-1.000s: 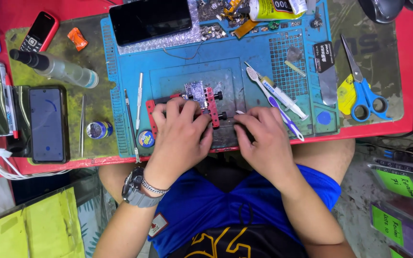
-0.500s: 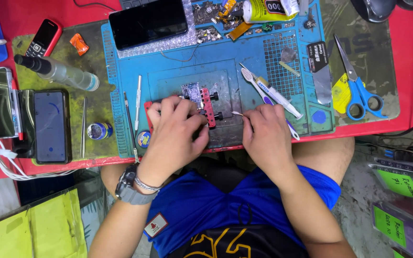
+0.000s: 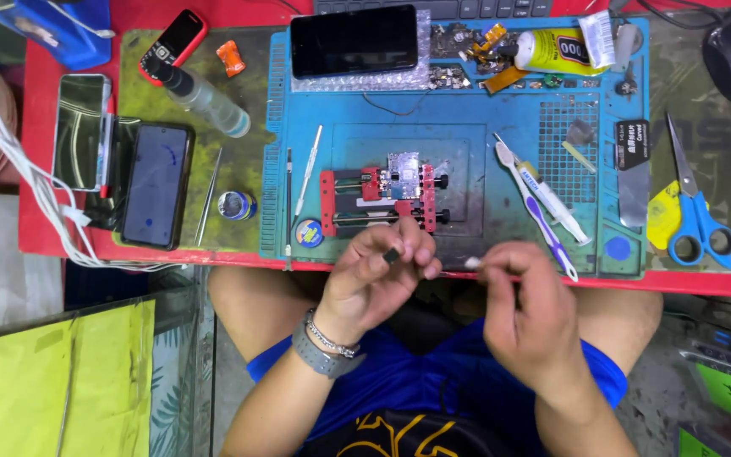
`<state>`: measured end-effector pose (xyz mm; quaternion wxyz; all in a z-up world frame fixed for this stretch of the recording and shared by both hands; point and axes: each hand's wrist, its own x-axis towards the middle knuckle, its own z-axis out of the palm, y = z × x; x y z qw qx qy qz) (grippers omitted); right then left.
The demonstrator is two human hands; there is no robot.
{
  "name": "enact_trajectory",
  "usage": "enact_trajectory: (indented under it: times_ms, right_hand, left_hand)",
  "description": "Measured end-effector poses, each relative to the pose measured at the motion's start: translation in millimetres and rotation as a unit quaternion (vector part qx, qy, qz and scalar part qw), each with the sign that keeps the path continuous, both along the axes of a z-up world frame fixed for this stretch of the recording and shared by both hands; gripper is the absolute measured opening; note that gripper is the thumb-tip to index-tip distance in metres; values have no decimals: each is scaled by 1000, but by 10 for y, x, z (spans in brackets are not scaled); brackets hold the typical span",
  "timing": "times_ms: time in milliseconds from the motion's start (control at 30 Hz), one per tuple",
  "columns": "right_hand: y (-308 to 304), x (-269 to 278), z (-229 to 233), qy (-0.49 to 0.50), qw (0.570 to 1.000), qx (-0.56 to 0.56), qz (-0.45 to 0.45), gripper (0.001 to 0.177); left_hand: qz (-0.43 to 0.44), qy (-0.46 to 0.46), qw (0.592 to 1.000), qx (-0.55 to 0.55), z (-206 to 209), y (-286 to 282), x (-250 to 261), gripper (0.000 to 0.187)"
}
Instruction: The person works on a small circuit board clamped in a red holder on a cluttered workbench. They use a soldering iron, a toothbrush, and a syringe-like tool to clean and apply substances to the board. They also handle a small black component and a card-like object.
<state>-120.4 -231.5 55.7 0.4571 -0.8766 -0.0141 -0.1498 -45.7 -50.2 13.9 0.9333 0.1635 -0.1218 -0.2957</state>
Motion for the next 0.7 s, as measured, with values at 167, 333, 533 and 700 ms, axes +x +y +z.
enact_trajectory:
  times_ms: [167,333,533,700]
  right_hand:
    - [251,-79,191,-58,996,37,52,10]
    - [407,-18,227,-65,997,44,28,12]
    - [506,12,175,-59,997,48,-13,9]
    - [536,21,169,-61,996,66,-14,8]
  left_hand:
    - [-6,24,1000,-19,26,-63,-137,12]
    - [7,43,999,-18,58,-88,-226,11]
    - [24,61,998,-23,-22,-123,-282,11]
    - [37,76,996,-14,-44,-142,-298,10]
